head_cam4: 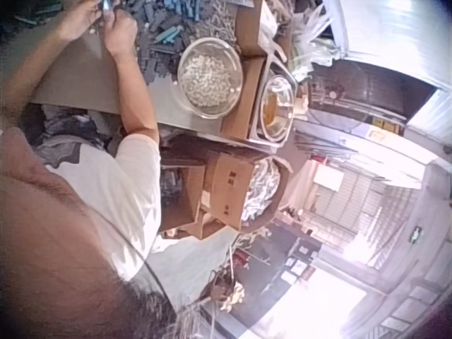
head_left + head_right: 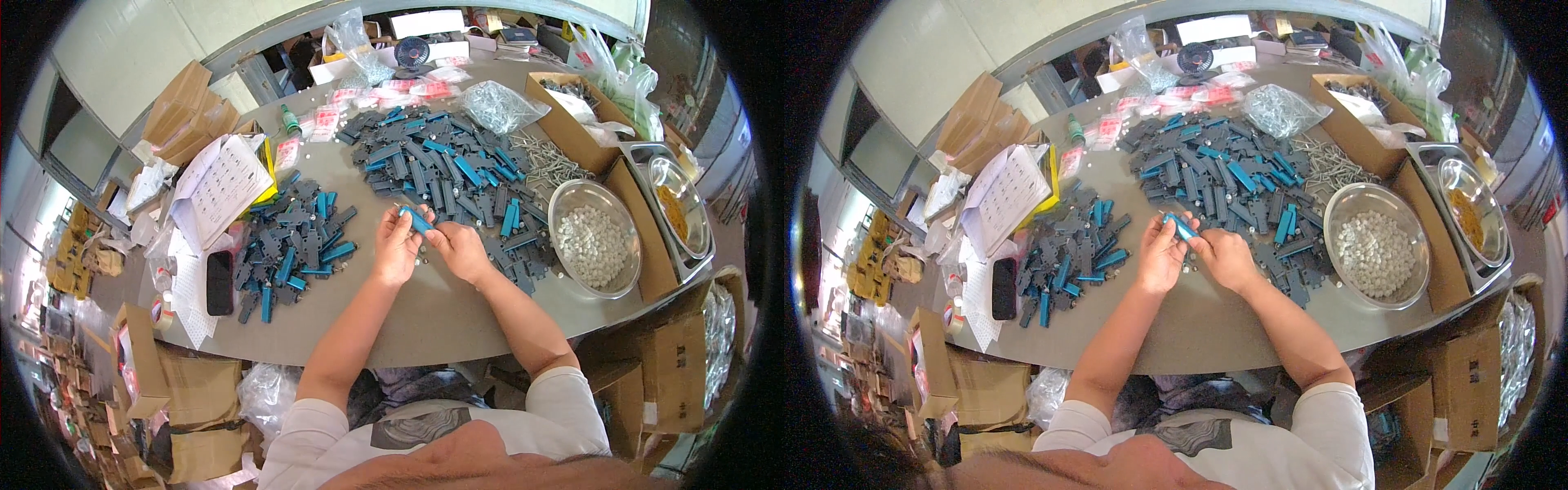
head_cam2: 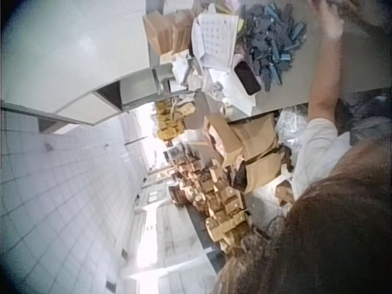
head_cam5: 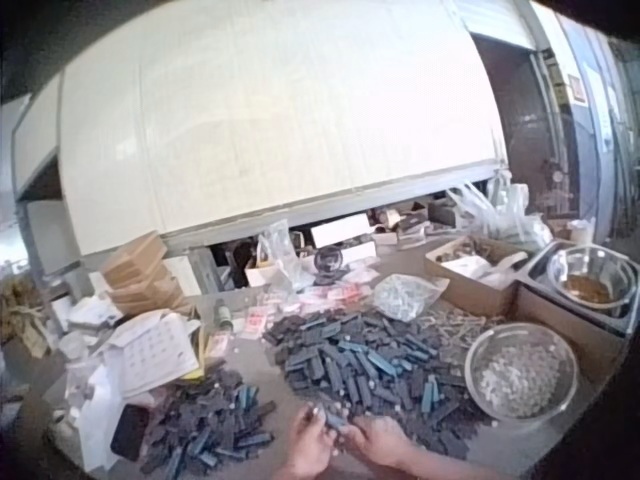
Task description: The person sits at a table in a warehouse and assembles small blue and grey plastic components by hand. They pick up a grey base piece, insert a blue piece into it, and place the finished unit on a growing pile. The process is repeated continuously with various small parts from the table.
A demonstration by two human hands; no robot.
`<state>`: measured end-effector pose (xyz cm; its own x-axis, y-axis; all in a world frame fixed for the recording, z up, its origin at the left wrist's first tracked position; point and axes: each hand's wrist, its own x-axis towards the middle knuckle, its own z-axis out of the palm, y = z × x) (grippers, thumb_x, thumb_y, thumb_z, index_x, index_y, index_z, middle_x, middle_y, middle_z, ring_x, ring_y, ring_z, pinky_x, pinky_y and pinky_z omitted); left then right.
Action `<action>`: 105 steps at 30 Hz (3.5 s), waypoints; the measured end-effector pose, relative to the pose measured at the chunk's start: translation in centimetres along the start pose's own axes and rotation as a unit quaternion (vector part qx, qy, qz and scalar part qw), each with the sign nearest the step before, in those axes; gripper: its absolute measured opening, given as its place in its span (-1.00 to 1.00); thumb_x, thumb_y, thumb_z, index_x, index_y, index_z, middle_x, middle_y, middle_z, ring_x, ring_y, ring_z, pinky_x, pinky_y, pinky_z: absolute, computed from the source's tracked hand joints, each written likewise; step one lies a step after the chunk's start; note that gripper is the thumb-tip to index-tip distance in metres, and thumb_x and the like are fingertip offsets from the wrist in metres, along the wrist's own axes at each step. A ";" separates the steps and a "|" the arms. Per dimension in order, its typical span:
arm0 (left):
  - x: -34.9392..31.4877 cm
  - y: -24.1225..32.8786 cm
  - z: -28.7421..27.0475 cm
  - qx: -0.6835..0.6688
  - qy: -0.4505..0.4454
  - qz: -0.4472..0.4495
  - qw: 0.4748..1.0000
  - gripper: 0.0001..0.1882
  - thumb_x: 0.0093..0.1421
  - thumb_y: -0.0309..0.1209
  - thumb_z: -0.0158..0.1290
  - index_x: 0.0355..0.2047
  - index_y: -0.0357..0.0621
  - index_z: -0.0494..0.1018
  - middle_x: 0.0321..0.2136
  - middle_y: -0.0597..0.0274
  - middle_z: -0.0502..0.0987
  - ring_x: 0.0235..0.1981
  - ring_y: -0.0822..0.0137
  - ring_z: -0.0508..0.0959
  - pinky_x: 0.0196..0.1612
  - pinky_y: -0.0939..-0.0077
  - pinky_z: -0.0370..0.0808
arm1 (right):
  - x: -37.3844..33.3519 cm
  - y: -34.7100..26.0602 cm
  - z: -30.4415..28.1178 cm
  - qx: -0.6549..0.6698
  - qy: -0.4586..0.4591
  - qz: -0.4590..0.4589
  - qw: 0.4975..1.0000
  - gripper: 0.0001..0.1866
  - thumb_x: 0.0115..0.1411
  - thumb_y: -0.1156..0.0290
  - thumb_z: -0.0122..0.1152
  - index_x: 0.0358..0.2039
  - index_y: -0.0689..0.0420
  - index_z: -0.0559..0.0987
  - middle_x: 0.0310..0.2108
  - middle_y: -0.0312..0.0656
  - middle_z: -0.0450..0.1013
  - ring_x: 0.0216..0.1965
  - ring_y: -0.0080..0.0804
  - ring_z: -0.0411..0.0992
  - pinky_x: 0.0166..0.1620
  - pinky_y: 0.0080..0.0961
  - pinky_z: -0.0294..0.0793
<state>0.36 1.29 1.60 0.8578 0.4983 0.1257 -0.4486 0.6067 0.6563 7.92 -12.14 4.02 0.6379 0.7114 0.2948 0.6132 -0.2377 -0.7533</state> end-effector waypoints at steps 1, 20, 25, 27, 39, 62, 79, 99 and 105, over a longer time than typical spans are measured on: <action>0.0 0.0 0.0 -0.001 0.000 -0.004 1.000 -0.82 0.27 -0.40 0.03 -0.16 -0.14 0.34 -0.11 0.01 0.50 -0.04 0.07 0.52 0.02 0.24 0.48 | 0.0 -0.2 -0.1 0.001 0.001 0.007 1.000 -0.65 0.21 0.14 0.14 -0.43 0.22 0.55 -0.47 0.09 0.47 -0.41 0.13 0.45 -0.38 -0.13 0.42; 2.5 6.1 -5.5 0.484 0.282 0.368 0.742 -0.56 0.06 -0.60 0.09 -0.02 -0.18 0.29 -0.18 0.19 0.32 -0.18 0.34 0.33 -0.07 0.46 0.31 | 1.5 6.3 -2.9 -0.300 0.108 0.121 0.940 -0.74 0.03 0.59 0.07 -0.22 0.16 0.38 -0.22 0.06 0.39 -0.30 0.07 0.50 -0.27 -0.17 0.53; 0.1 0.1 -1.4 0.776 -0.043 0.229 0.587 -0.52 0.02 -0.40 0.19 -0.03 -0.14 0.33 -0.13 -0.05 0.40 -0.08 -0.03 0.37 0.03 0.17 0.31 | 1.4 7.2 -3.0 -0.270 0.143 0.099 0.947 -0.73 0.01 0.63 0.07 -0.23 0.18 0.37 -0.24 0.10 0.39 -0.31 0.13 0.48 -0.27 -0.14 0.52; -0.7 -0.9 -1.0 0.818 -0.025 0.156 0.553 -0.52 0.02 -0.42 0.17 -0.02 -0.16 0.33 -0.13 -0.05 0.43 -0.08 -0.05 0.41 -0.01 0.15 0.35 | 1.3 7.3 -3.0 -0.267 0.141 0.099 0.948 -0.74 0.01 0.63 0.06 -0.23 0.18 0.37 -0.25 0.09 0.40 -0.32 0.14 0.48 -0.28 -0.12 0.52; 1.4 -1.3 -5.5 0.628 0.004 0.111 0.771 -0.73 0.17 -0.47 0.05 -0.10 -0.20 0.38 -0.37 0.09 0.54 -0.42 0.17 0.57 -0.28 0.34 0.50 | 1.7 7.0 -3.2 -0.247 0.149 0.081 0.954 -0.78 0.01 0.63 0.12 -0.28 0.17 0.43 -0.29 0.00 0.42 -0.25 -0.04 0.49 -0.21 -0.22 0.48; 0.5 2.4 -1.2 0.191 -0.004 -0.214 0.958 -0.57 0.27 -0.19 0.03 -0.07 -0.36 0.44 -0.15 0.12 0.52 -0.18 0.37 0.52 -0.14 0.50 0.51 | 1.6 4.5 -0.6 0.240 -0.009 0.064 0.969 -0.89 0.08 0.51 0.29 -0.37 0.22 0.57 -0.55 -0.32 0.49 -0.50 -0.65 0.41 -0.43 -0.61 0.37; 0.6 1.8 -2.0 0.263 -0.037 -0.118 0.957 -0.65 0.23 -0.52 0.02 0.01 -0.40 0.36 -0.12 0.12 0.50 -0.17 0.32 0.55 -0.10 0.44 0.56 | 1.6 3.1 -1.6 0.057 0.032 0.064 0.996 -0.67 0.19 0.16 0.19 -0.43 0.21 0.57 -0.56 -0.11 0.50 -0.53 -0.29 0.47 -0.38 -0.37 0.43; 2.8 9.2 -7.0 0.313 0.400 0.348 0.788 -0.66 0.22 -0.59 -0.03 0.01 -0.35 0.28 -0.23 0.22 0.39 -0.28 0.49 0.39 -0.16 0.61 0.38 | 1.0 7.7 -3.8 -0.363 0.164 0.141 0.906 -0.70 0.08 0.24 0.24 -0.13 -0.13 0.57 -0.04 -0.16 0.38 0.02 -0.14 0.31 0.08 0.08 0.16; 1.4 3.9 -2.6 0.585 0.099 0.222 0.774 -0.74 0.13 -0.49 0.08 -0.13 -0.15 0.46 -0.18 0.17 0.47 -0.18 0.27 0.45 -0.06 0.44 0.37 | 1.7 8.3 -3.3 -0.378 0.154 0.143 0.901 -0.80 0.13 0.44 0.00 -0.22 -0.05 0.50 -0.20 -0.17 0.41 -0.09 -0.16 0.37 -0.04 -0.01 0.18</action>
<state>-0.87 5.99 2.41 0.5777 0.6516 0.4916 -0.0550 -0.5698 0.8199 15.63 -15.15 0.19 0.8482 0.3595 0.3890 0.4706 -0.8485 -0.2420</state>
